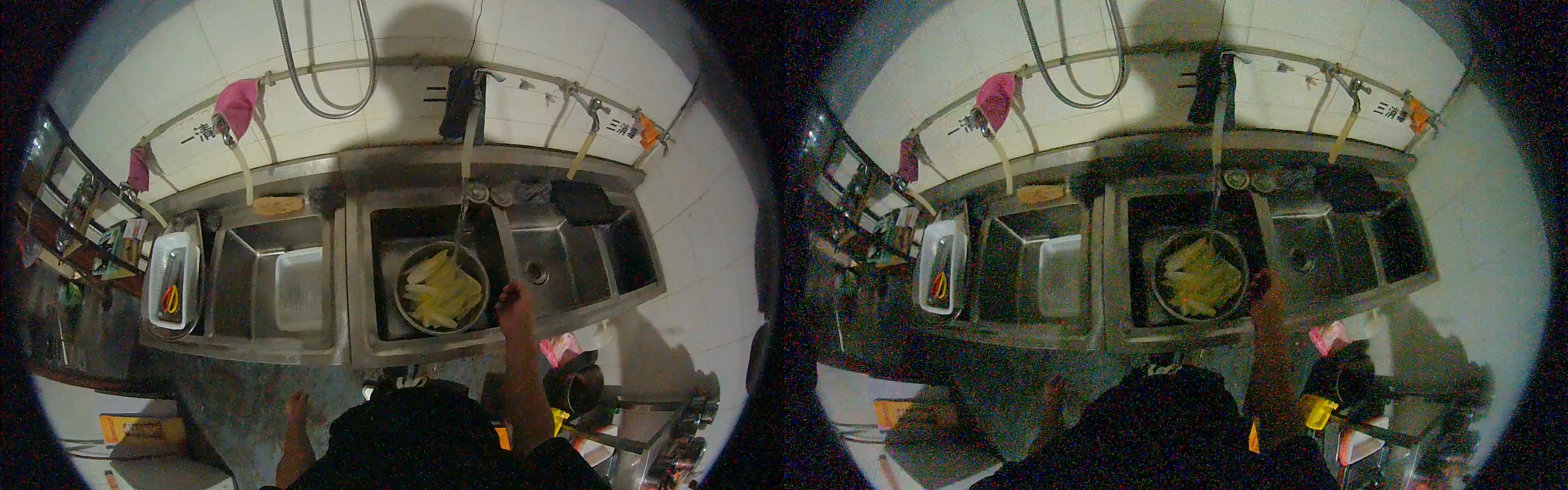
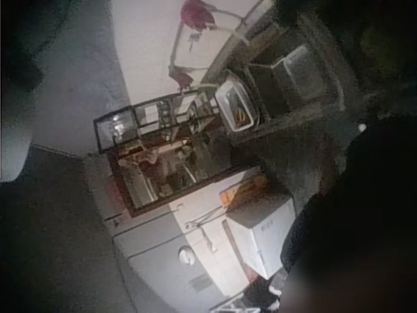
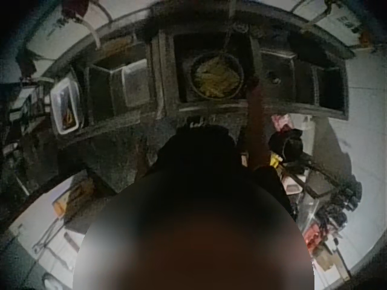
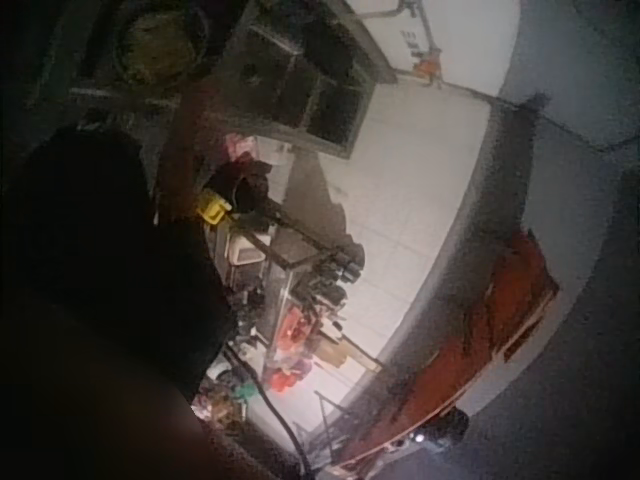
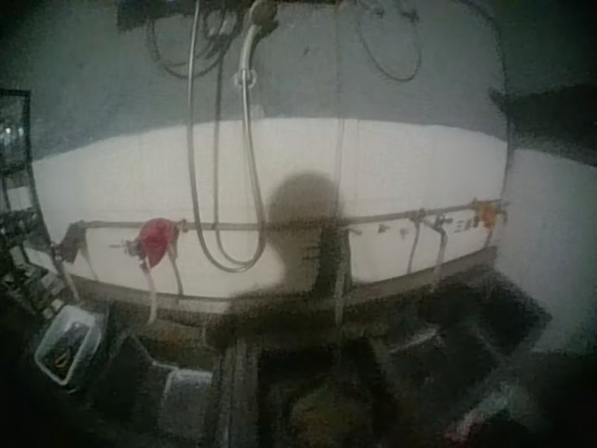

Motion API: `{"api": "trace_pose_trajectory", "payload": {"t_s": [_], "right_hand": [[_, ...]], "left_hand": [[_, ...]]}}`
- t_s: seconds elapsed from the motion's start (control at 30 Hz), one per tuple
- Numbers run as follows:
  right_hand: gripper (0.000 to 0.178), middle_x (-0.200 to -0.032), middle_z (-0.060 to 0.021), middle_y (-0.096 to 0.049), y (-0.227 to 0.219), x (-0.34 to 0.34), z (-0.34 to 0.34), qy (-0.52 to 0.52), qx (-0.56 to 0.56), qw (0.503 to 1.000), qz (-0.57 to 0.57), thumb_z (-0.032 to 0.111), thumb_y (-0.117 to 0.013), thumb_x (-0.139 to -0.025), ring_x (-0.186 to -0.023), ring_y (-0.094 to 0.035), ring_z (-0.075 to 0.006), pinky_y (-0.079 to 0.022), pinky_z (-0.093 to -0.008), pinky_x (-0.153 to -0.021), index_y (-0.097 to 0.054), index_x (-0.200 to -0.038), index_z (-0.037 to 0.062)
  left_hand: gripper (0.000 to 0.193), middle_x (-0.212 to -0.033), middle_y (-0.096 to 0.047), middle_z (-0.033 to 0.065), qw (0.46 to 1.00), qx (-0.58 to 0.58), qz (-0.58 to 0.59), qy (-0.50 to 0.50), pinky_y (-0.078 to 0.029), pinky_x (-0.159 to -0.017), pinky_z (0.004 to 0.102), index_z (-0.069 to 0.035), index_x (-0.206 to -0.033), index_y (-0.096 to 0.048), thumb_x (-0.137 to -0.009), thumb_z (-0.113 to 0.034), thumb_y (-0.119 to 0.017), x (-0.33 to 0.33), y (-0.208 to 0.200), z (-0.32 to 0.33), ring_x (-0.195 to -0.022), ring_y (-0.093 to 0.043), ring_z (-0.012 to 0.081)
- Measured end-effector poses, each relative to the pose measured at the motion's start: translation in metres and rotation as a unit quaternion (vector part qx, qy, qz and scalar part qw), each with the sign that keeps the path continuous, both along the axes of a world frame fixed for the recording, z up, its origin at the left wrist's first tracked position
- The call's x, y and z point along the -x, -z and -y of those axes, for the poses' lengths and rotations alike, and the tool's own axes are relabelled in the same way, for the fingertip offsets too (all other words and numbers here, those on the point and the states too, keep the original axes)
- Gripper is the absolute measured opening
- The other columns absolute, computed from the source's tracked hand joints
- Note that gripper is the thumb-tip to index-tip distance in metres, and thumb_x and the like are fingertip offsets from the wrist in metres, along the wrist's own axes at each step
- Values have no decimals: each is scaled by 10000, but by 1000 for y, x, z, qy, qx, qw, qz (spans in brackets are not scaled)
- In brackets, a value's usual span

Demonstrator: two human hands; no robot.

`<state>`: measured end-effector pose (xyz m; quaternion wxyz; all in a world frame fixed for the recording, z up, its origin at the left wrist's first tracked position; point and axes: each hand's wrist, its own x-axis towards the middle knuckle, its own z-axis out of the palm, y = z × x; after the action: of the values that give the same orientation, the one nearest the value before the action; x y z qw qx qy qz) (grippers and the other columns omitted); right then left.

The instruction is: The person washes cabbage leaves in a metal bowl placed in a kitchen sink. They separate the leaves, rinse them under running water, and place them into a white plastic basket in the adjacent sink basin.

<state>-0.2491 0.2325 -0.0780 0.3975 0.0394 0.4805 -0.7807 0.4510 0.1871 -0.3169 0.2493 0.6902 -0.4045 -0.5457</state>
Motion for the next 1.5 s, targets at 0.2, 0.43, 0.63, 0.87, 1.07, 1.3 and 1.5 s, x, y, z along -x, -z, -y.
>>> {"api": "trace_pose_trajectory", "payload": {"t_s": [0.2, 0.43, 0.63, 0.87, 1.07, 1.3, 1.5], "right_hand": [[167, -774, -6, -634, 13, 9, 1, 37, -47, 998, 26, 283, -637, -953, -691, -581, -170, -466, -364, -620, -620, -855, 149], [192, -738, -9, -616, 12, 7, -2, 46, -33, 997, 48, 289, -638, -959, -664, -578, -175, -468, -352, -616, -632, -855, 128], [213, -709, -5, -590, -20, -1, 7, 30, -19, 999, -20, 284, -620, -979, -611, -547, -169, -454, -333, -582, -625, -835, 126], [304, -779, -46, -595, -147, 31, 93, -42, -27, 924, -378, 348, -557, -1028, -676, -536, -182, -444, -363, -646, -633, -914, 77], [495, -1060, -185, -738, -254, 106, 224, 43, -136, 672, -727, 424, -539, -1042, -962, -679, -338, -524, -458, -869, -694, -1199, -19], [448, -1280, -246, -656, -331, 165, 317, -71, -320, 467, -822, 331, -515, -1076, -1163, -634, -417, -515, -531, -969, -597, -1360, -5], [388, -1198, -213, -673, -340, 171, 327, -113, -308, 458, -826, 313, -492, -1083, -1037, -650, -400, -525, -520, -921, -624, -1256, -9]], "left_hand": [[361, -1164, -722, 175, 982, -28, 186, 8, -553, -827, 446, -20, -1167, -722, -950, -308, -708, 4, -2, 11, -1022, -694, 289], [482, -1274, -693, 188, 983, 3, 183, 33, -541, -914, 459, -6, -1309, -661, -921, -279, -745, 8, -5, 12, -1120, -674, 310], [534, -1339, -668, 174, 992, -7, 125, 34, -509, -1004, 446, 10, -1378, -614, -927, -253, -727, 13, -11, 6, -1197, -643, 312], [481, -1306, -661, 156, 991, 4, 132, 31, -522, -970, 442, 21, -1351, -613, -967, -259, -685, 8, -22, -3, -1127, -650, 315], [396, -1205, -685, 151, 932, 130, 287, 178, -546, -923, 450, 11, -1271, -653, -987, -264, -666, -16, -2, -31, -1029, -672, 324], [510, -1375, -645, 226, 989, -11, 145, -41, -491, -1055, 490, 34, -1352, -643, -973, -304, -688, -15, -43, -95, -1254, -624, 364], [548, -1431, -607, 235, 991, -24, 62, -116, -471, -1092, 483, 43, -1408, -600, -985, -298, -675, -28, -17, -122, -1318, -586, 373]]}}
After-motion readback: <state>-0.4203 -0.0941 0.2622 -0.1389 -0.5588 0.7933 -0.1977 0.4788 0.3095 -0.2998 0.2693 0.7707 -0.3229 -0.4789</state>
